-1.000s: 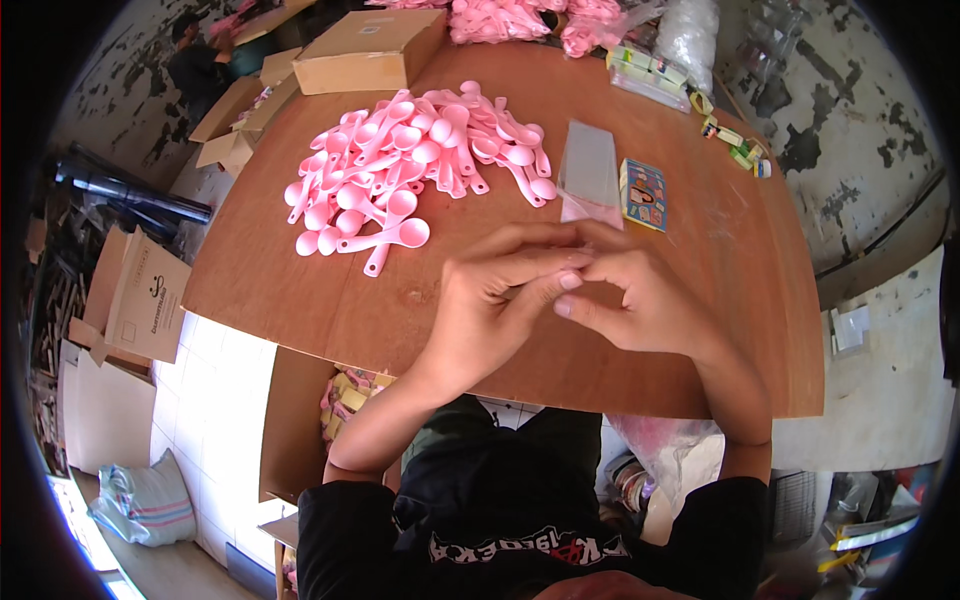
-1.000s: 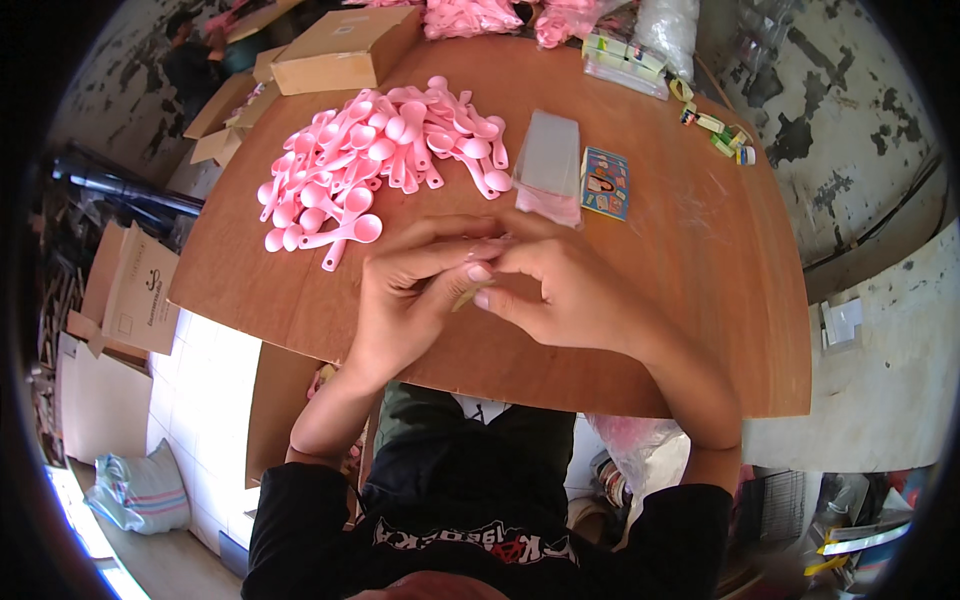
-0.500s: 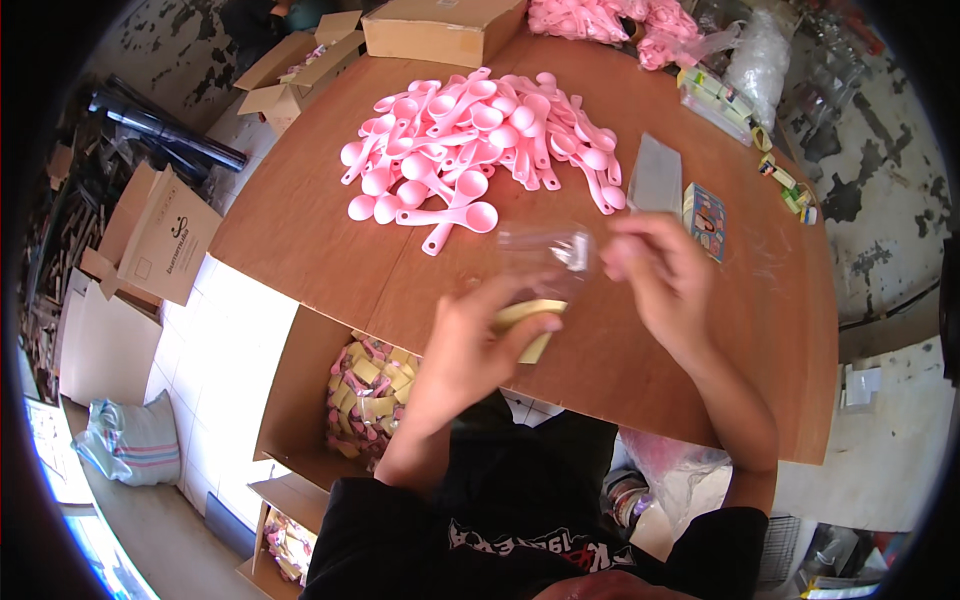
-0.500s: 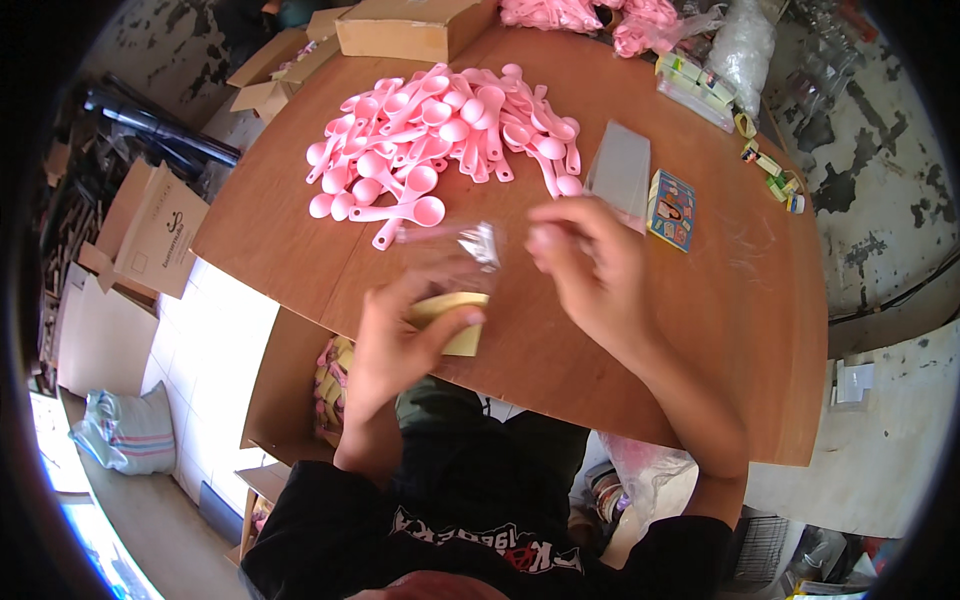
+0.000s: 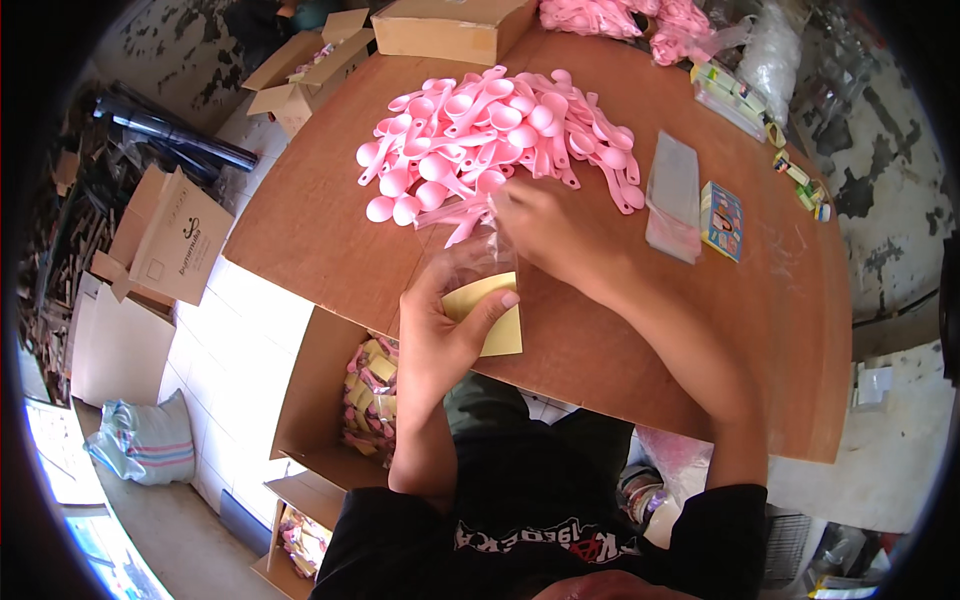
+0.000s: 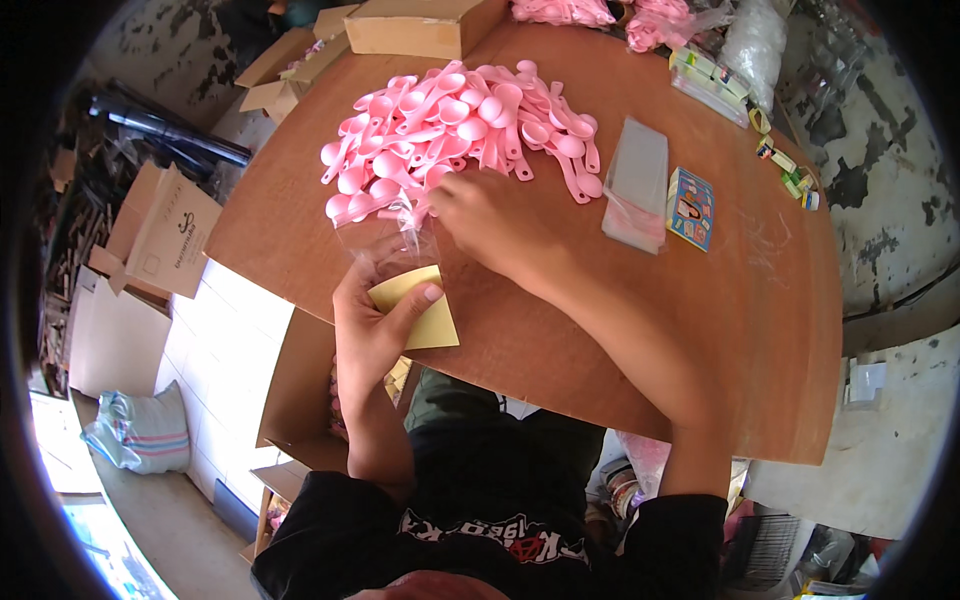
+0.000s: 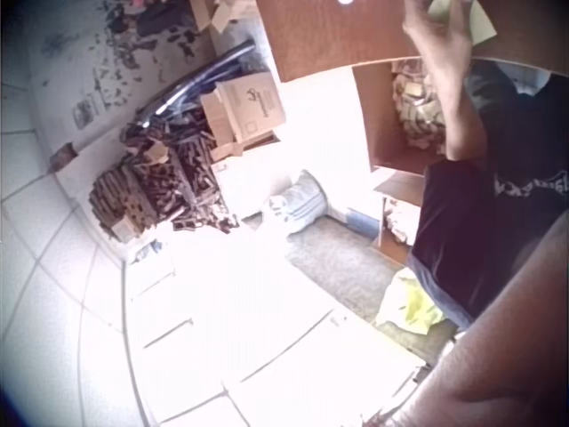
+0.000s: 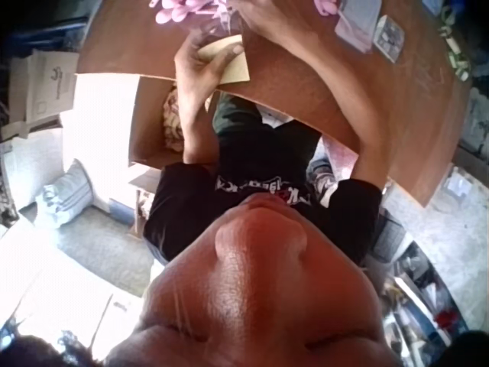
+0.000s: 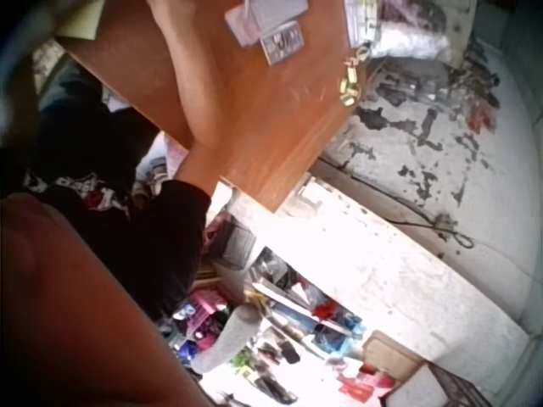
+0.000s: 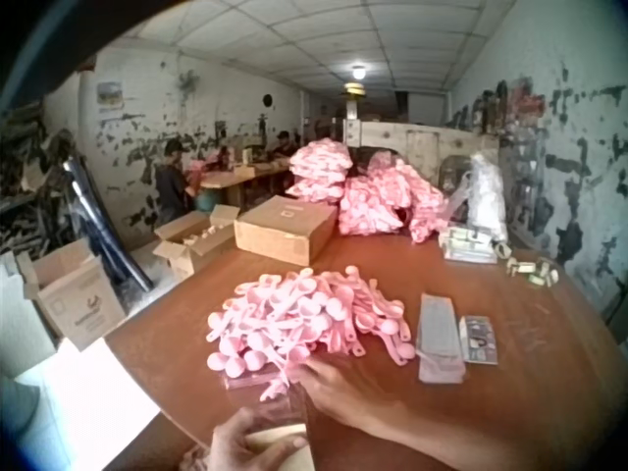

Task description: The person repeatedly picks up pink plastic spoons, places each into a small clear plastic bag with a yellow label, and sets the sealed bag aside. The person also handles small printed cards and stacks of bags on the table while packaging.

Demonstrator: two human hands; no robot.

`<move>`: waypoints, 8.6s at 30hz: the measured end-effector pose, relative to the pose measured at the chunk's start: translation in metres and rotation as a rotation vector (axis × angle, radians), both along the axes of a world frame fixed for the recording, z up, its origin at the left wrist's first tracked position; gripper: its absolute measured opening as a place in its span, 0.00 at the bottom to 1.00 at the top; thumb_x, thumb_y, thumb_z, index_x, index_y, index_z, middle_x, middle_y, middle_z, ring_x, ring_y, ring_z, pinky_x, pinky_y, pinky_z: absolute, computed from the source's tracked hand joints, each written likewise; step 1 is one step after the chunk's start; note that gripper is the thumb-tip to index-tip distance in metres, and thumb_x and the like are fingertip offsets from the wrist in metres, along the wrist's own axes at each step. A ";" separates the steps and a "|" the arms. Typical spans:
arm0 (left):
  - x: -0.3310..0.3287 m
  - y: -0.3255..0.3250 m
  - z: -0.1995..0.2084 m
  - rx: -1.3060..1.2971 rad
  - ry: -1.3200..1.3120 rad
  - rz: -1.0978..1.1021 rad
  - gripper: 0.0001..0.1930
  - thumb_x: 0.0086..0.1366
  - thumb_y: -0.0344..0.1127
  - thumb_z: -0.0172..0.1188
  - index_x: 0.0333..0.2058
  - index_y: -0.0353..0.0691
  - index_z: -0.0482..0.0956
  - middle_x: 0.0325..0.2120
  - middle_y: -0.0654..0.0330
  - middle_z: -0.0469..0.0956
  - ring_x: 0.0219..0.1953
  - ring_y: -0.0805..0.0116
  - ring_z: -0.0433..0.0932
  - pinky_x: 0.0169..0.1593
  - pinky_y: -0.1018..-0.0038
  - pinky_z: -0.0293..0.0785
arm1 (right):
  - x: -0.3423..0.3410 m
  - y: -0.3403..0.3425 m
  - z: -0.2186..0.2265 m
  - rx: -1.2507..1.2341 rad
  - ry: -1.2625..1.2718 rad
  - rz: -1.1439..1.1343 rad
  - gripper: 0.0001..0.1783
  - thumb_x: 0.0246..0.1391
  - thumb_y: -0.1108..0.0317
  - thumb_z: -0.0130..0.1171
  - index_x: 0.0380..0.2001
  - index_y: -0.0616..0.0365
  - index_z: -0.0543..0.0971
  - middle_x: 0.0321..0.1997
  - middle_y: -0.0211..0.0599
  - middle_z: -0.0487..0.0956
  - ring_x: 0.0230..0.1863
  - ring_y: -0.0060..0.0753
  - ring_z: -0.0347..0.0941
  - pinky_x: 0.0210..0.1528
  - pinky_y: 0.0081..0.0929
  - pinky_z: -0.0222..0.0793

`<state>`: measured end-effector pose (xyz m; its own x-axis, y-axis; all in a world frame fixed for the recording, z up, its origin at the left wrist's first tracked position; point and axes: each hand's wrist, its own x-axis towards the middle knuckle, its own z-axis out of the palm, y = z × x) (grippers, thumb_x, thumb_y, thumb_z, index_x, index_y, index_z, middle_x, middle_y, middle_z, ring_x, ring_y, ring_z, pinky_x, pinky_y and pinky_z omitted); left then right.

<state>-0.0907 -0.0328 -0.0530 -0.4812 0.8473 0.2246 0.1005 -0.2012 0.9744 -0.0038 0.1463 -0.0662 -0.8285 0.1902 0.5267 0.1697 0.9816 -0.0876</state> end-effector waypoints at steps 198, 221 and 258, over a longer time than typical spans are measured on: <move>-0.082 -0.123 -0.170 -1.046 1.133 -0.382 0.22 0.55 0.27 0.65 0.51 0.36 0.76 0.42 0.51 0.81 0.44 0.55 0.81 0.45 0.67 0.78 | 0.169 -0.102 0.100 -0.815 -0.106 0.521 0.12 0.48 0.65 0.67 0.20 0.57 0.75 0.24 0.31 0.77 0.27 0.35 0.75 0.36 0.30 0.70; 0.064 0.176 0.037 0.032 1.302 -0.890 0.13 0.62 0.30 0.58 0.45 0.34 0.79 0.43 0.49 0.80 0.45 0.54 0.79 0.48 0.63 0.74 | 0.177 0.113 0.013 -0.126 -0.190 -0.674 0.05 0.49 0.67 0.60 0.27 0.54 0.83 0.28 0.36 0.84 0.31 0.41 0.80 0.42 0.39 0.70; 0.051 0.077 0.011 -0.072 -0.170 -0.574 0.11 0.67 0.33 0.62 0.43 0.32 0.81 0.30 0.66 0.81 0.29 0.86 0.71 0.29 0.86 0.64 | 0.263 0.040 0.015 -0.305 0.241 -0.557 0.11 0.48 0.76 0.66 0.37 0.62 0.83 0.35 0.45 0.81 0.32 0.43 0.78 0.36 0.32 0.74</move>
<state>-0.0400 0.0440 -0.0420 0.0337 0.9926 0.1167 -0.1634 -0.1097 0.9804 0.2590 0.1866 -0.0516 -0.4305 0.7240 0.5390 0.5838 0.6788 -0.4455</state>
